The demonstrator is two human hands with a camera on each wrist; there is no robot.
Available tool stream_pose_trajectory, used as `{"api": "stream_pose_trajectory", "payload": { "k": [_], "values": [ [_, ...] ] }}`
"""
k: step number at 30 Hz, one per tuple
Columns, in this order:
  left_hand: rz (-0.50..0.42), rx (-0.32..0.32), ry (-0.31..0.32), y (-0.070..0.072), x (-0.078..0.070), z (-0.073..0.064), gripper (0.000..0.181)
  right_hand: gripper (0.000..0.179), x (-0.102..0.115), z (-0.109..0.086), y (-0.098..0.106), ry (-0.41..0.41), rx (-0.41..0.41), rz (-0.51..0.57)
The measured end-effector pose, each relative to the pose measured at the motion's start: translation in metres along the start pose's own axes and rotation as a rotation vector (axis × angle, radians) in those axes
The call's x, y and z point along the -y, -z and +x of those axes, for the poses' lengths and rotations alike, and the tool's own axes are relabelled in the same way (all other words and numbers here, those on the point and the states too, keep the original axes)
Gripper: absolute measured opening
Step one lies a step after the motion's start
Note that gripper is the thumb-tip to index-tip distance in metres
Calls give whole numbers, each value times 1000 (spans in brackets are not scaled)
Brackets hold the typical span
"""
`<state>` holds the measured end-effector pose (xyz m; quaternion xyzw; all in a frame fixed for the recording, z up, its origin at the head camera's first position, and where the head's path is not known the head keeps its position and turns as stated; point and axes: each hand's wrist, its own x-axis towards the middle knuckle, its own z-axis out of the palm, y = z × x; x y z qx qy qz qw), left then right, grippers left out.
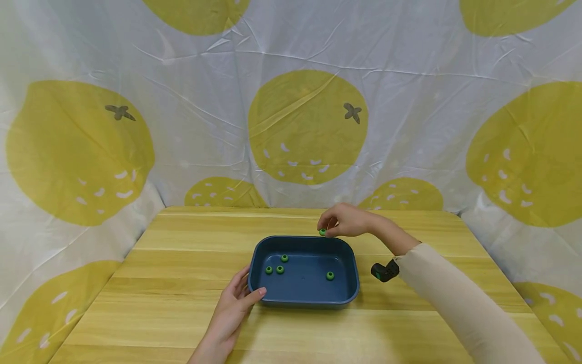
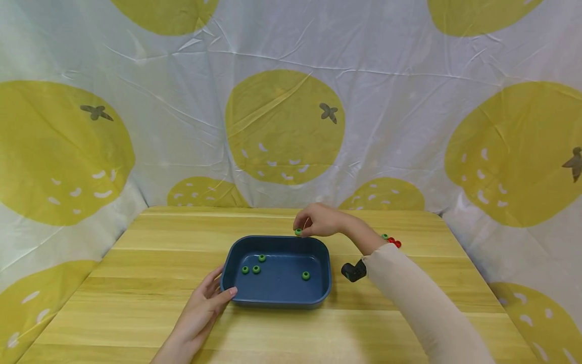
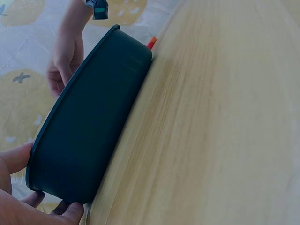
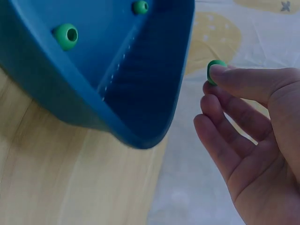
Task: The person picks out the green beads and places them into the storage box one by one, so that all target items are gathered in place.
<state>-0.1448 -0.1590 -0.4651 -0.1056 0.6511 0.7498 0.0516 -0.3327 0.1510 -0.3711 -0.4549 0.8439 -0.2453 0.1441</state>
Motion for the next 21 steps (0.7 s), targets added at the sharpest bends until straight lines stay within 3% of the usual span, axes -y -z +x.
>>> {"api": "stream_pose_trajectory", "payload": {
  "k": [21],
  "values": [
    [-7,-8,-9,-1,0,-1,79,21,17,41,-19,37,61,-16]
  ]
}}
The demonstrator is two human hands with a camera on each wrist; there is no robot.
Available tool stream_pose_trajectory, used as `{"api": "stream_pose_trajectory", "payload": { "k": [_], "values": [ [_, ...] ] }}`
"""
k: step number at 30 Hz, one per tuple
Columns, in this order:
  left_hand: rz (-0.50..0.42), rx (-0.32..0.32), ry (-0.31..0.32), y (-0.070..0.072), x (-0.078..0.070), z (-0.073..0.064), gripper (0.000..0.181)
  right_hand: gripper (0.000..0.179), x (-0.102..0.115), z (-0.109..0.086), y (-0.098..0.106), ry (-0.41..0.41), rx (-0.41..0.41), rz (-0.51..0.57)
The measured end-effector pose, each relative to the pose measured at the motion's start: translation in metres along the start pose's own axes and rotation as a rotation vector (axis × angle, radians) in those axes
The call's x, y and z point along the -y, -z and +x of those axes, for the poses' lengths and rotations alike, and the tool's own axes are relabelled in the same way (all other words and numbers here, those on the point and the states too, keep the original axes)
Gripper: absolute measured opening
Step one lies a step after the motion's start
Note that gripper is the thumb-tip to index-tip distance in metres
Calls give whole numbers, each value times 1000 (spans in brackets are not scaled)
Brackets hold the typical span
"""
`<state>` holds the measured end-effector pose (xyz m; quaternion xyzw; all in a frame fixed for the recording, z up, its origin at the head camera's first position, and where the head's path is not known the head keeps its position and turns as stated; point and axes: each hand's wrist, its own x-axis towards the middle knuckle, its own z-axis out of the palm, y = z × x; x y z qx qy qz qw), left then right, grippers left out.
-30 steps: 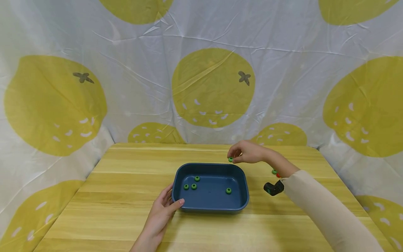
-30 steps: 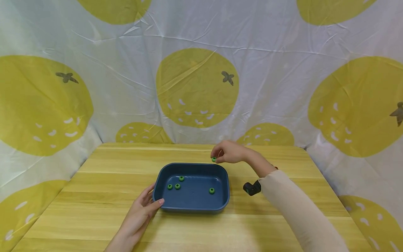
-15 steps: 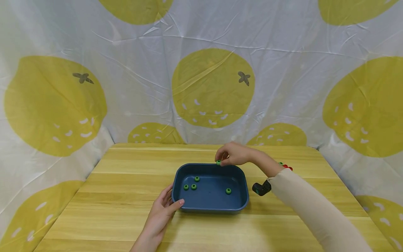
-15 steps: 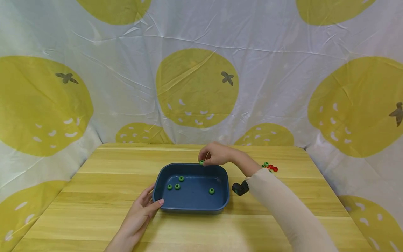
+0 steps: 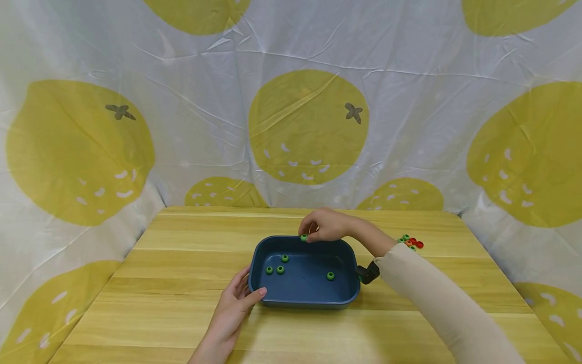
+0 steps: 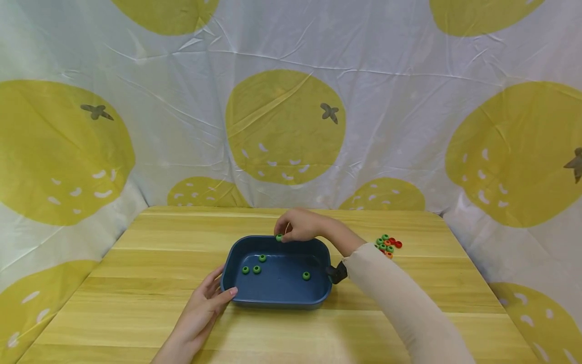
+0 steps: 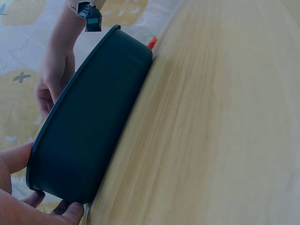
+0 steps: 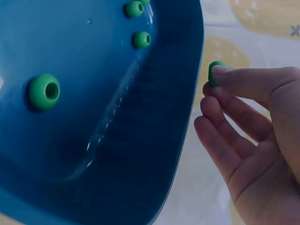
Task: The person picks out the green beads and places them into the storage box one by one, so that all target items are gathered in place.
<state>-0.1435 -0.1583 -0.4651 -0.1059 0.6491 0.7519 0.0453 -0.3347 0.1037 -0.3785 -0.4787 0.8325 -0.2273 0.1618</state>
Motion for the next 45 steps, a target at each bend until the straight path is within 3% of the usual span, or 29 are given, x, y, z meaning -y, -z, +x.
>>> {"api": "stream_pose_trajectory", "payload": {
  "k": [15,45],
  "values": [
    [-4,8,13,-1,0,1,80,24,9,7,-1,5,9,43],
    [5,4,14,1,1,4,81,23,-3,-26,-1,-15,-18,51]
  ]
}}
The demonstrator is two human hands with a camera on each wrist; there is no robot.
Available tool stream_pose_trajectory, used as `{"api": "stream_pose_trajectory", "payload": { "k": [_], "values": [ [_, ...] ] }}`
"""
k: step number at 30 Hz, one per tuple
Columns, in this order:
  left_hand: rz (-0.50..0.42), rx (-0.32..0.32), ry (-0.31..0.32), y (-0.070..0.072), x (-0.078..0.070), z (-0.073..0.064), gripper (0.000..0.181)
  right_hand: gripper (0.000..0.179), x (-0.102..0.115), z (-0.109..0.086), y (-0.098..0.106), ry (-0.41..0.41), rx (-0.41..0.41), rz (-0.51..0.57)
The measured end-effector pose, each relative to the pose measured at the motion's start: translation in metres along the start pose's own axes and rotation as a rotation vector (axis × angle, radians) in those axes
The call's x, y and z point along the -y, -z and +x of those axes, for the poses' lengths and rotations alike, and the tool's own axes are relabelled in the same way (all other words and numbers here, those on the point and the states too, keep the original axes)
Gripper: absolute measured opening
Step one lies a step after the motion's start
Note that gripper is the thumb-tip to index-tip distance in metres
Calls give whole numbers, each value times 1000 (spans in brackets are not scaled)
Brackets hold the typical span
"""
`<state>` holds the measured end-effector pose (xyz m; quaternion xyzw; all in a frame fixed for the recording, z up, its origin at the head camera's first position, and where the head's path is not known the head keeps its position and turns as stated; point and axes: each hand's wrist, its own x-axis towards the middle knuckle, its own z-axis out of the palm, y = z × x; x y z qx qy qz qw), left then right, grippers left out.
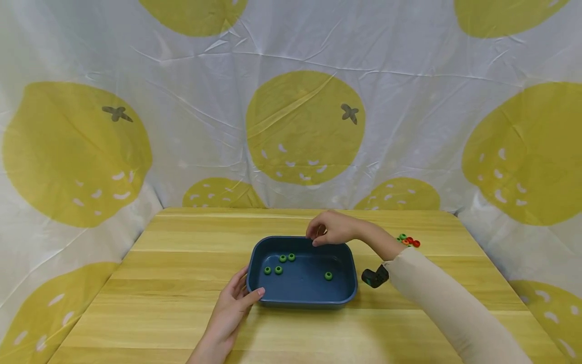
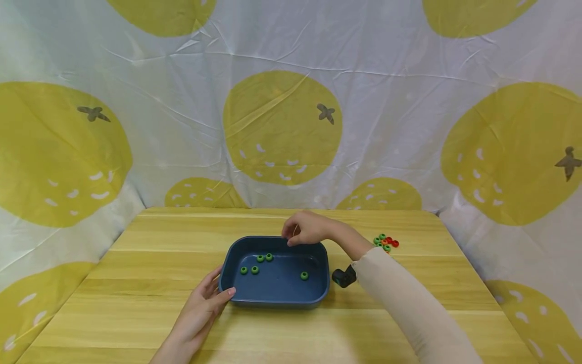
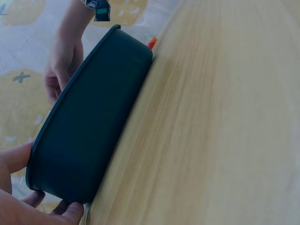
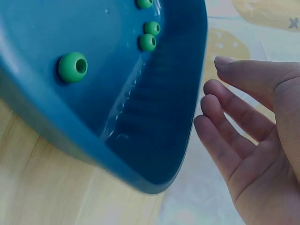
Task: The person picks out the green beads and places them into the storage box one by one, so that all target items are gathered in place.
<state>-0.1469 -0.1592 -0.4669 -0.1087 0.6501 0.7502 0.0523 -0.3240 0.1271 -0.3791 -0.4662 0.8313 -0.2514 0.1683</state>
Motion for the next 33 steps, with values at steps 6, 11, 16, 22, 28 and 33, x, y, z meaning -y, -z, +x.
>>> {"api": "stream_pose_trajectory", "payload": {
  "k": [6,11,16,22,28,33],
  "values": [
    [1,0,-9,-1,0,-1,79,22,-8,-10,2,-20,-19,8],
    [3,3,-13,-2,0,-1,78,23,-15,-21,4,-31,-42,19],
    [3,2,-16,-1,0,-2,79,24,-18,-33,7,-33,-64,22],
    [-4,5,-15,-1,1,-1,79,24,-29,-50,10,-75,-83,33],
    [-2,-3,-11,-1,0,-1,79,20,-42,-70,15,-129,-123,36],
    [2,2,-10,-1,-1,-2,80,20,-55,-88,18,-181,-166,50]
  ]
}}
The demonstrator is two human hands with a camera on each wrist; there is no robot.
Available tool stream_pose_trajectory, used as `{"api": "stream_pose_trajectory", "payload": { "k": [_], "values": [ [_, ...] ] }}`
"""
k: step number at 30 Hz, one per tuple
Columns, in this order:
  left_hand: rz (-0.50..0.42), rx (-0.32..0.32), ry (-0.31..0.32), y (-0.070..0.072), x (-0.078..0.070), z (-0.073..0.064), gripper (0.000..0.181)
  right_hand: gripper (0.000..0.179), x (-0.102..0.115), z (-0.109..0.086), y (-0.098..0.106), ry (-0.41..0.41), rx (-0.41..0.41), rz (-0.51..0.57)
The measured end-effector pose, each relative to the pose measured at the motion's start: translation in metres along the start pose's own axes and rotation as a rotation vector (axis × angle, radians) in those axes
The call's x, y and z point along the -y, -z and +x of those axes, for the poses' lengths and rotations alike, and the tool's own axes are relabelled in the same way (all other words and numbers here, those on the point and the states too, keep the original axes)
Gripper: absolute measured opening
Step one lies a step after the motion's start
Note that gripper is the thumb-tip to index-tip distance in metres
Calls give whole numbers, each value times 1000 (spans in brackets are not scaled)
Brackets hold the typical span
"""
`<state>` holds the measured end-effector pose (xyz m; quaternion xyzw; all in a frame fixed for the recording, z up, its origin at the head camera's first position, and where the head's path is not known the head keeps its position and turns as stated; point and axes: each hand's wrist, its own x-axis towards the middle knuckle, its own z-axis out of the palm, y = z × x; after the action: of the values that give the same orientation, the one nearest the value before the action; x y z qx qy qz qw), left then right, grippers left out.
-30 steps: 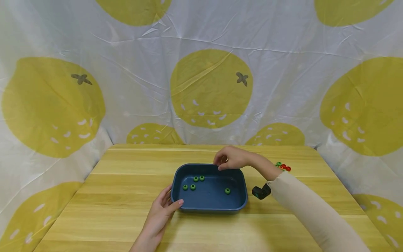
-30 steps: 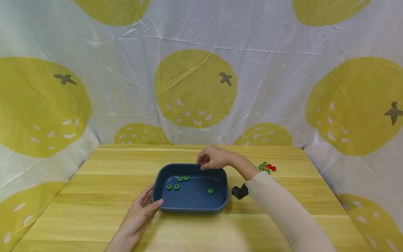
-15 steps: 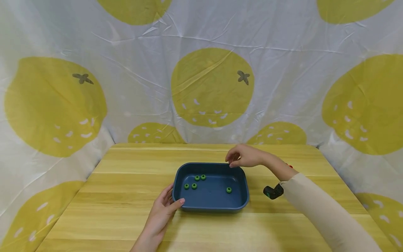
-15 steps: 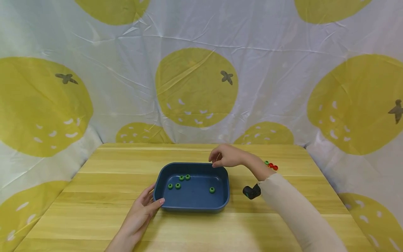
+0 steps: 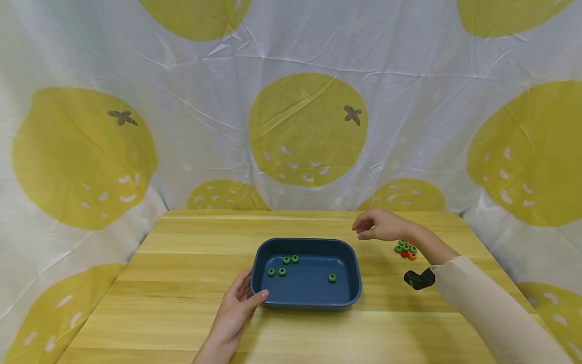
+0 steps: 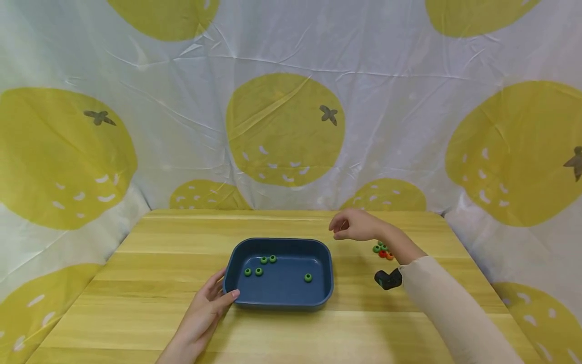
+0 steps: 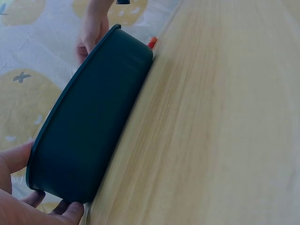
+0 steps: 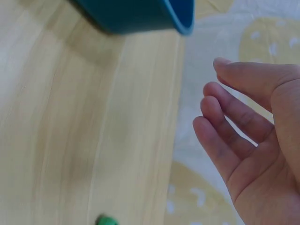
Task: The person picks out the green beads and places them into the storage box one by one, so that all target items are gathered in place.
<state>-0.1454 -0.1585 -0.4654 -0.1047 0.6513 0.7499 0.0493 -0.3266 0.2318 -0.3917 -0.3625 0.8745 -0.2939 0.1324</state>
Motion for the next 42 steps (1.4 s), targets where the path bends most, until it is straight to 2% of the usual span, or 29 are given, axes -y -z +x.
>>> {"api": "stream_pose_trajectory", "payload": {
  "k": [9,25,34,42],
  "values": [
    [-3,-1,-7,-1,1,0,80,21,-24,-31,7,-127,-74,68],
    [-2,-4,-3,-1,2,0,80,22,-67,-63,4,-231,-125,69],
    [6,-15,1,-3,2,0,80,20,-78,-77,1,-254,-180,2],
    [9,-11,-1,-2,2,0,79,17,-79,-80,-4,-260,-175,-29]
  ]
}}
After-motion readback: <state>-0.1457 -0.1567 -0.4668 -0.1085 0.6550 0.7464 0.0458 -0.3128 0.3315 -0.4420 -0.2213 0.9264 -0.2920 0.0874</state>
